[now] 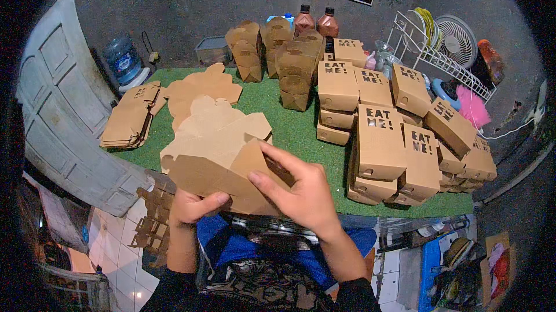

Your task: The recorder folds and assembles several flat cardboard food containers into their final 3D shape.

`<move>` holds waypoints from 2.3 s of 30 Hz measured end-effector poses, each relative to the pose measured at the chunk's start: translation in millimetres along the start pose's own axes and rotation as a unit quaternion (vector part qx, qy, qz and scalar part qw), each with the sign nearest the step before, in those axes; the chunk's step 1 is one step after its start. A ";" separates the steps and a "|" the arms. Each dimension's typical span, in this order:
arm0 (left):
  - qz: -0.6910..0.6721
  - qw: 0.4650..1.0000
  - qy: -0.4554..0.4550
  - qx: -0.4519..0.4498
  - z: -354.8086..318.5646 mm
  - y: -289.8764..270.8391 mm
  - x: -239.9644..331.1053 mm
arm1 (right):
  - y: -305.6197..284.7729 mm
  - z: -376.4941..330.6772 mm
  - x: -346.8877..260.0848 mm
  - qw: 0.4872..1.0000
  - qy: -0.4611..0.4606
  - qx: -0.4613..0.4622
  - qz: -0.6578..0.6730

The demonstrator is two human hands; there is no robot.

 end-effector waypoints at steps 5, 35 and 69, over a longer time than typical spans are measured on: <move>0.025 0.998 -0.044 0.039 -3.2 -11.1 -5.4 | -2.5 -5.7 7.3 0.984 0.037 0.087 0.152; 0.015 0.996 -0.032 0.082 1.8 8.0 10.2 | 6.6 -8.4 -38.0 0.943 -0.296 0.086 -0.127; 0.005 0.987 -0.137 0.078 -10.0 -16.8 3.4 | 9.8 -13.6 10.1 0.980 -0.195 0.015 -0.031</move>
Point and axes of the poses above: each hand's wrist, its own z-axis towards the middle knuckle, its own y-axis out of the palm, x = y × z, the point moved 9 cm from there along z, towards the middle knuckle, and after that the axes turned 8 degrees about x, right-handed, at the moved point
